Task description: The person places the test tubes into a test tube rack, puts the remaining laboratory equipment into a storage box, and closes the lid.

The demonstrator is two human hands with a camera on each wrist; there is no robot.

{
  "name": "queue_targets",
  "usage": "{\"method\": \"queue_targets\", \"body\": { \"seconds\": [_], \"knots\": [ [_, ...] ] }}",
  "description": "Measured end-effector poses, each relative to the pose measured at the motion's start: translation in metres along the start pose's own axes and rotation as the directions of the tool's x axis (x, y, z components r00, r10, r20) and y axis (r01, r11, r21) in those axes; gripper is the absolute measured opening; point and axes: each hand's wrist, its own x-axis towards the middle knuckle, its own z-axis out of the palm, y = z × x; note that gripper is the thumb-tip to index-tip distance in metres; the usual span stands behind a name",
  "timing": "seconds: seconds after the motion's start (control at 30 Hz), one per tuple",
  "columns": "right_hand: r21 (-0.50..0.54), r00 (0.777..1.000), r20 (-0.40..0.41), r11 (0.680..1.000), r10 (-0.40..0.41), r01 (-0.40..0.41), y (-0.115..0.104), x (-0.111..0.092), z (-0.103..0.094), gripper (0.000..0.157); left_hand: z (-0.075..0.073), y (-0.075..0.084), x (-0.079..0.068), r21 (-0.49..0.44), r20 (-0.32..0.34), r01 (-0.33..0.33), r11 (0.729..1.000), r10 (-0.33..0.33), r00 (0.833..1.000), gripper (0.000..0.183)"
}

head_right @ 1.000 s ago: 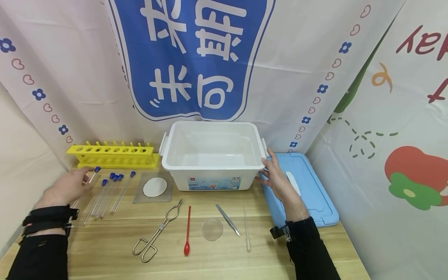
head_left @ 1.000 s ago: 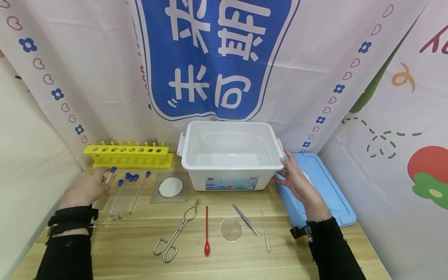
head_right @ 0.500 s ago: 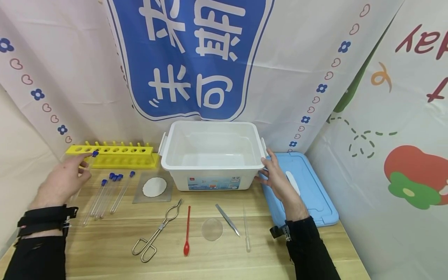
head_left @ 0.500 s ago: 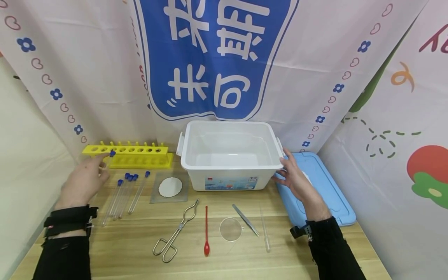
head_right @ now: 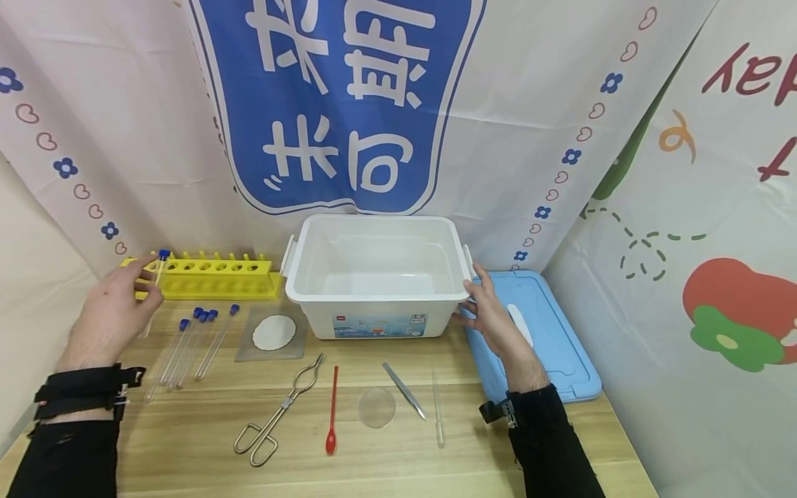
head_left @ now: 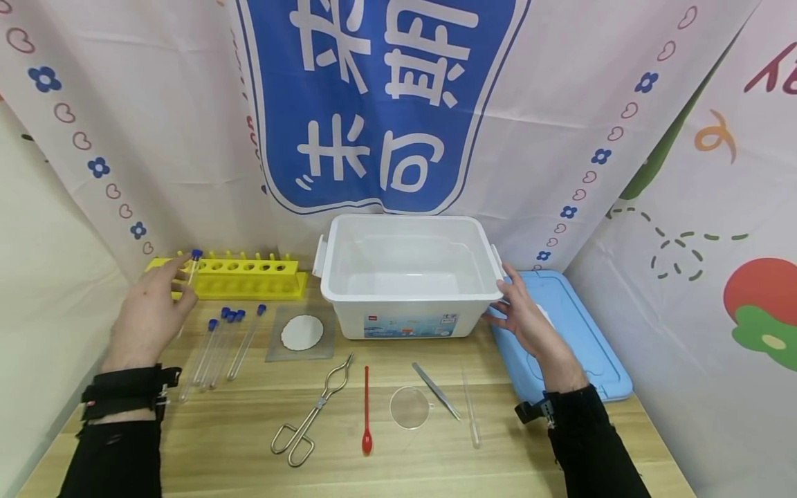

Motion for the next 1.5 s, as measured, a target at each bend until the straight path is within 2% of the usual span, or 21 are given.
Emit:
{"method": "queue_targets", "body": {
  "seconds": [0.23, 0.43, 0.83, 1.1, 1.5],
  "knots": [
    [-0.002, 1.000, -0.003, 1.000, -0.001, 0.001, -0.001, -0.001, 0.000, 0.078, 0.003, 0.012, 0.002, -0.049, -0.075, 0.014, 0.999, -0.017, 0.997, 0.070],
    [-0.001, 1.000, -0.005, 1.000, -0.004, 0.004, 0.000, 0.000, -0.001, 0.075, 0.004, 0.020, 0.002, -0.103, -0.103, 0.015, 0.995, -0.026, 0.994, 0.066],
    [0.028, 1.000, 0.007, 1.000, -0.009, 0.009, 0.001, 0.003, -0.001, 0.071, 0.004, 0.040, 0.002, -0.217, -0.087, 0.024, 0.976, -0.044, 0.995, 0.061],
    [0.016, 1.000, 0.001, 1.000, -0.010, 0.010, 0.001, 0.002, 0.000, 0.073, 0.012, 0.060, 0.013, -0.286, -0.039, 0.035, 0.958, -0.048, 0.998, 0.059],
    [0.017, 1.000, -0.002, 1.000, -0.008, 0.008, 0.001, 0.001, 0.000, 0.074, 0.022, 0.086, 0.033, -0.389, -0.041, 0.004, 0.921, -0.022, 0.999, 0.053]
  ]
}}
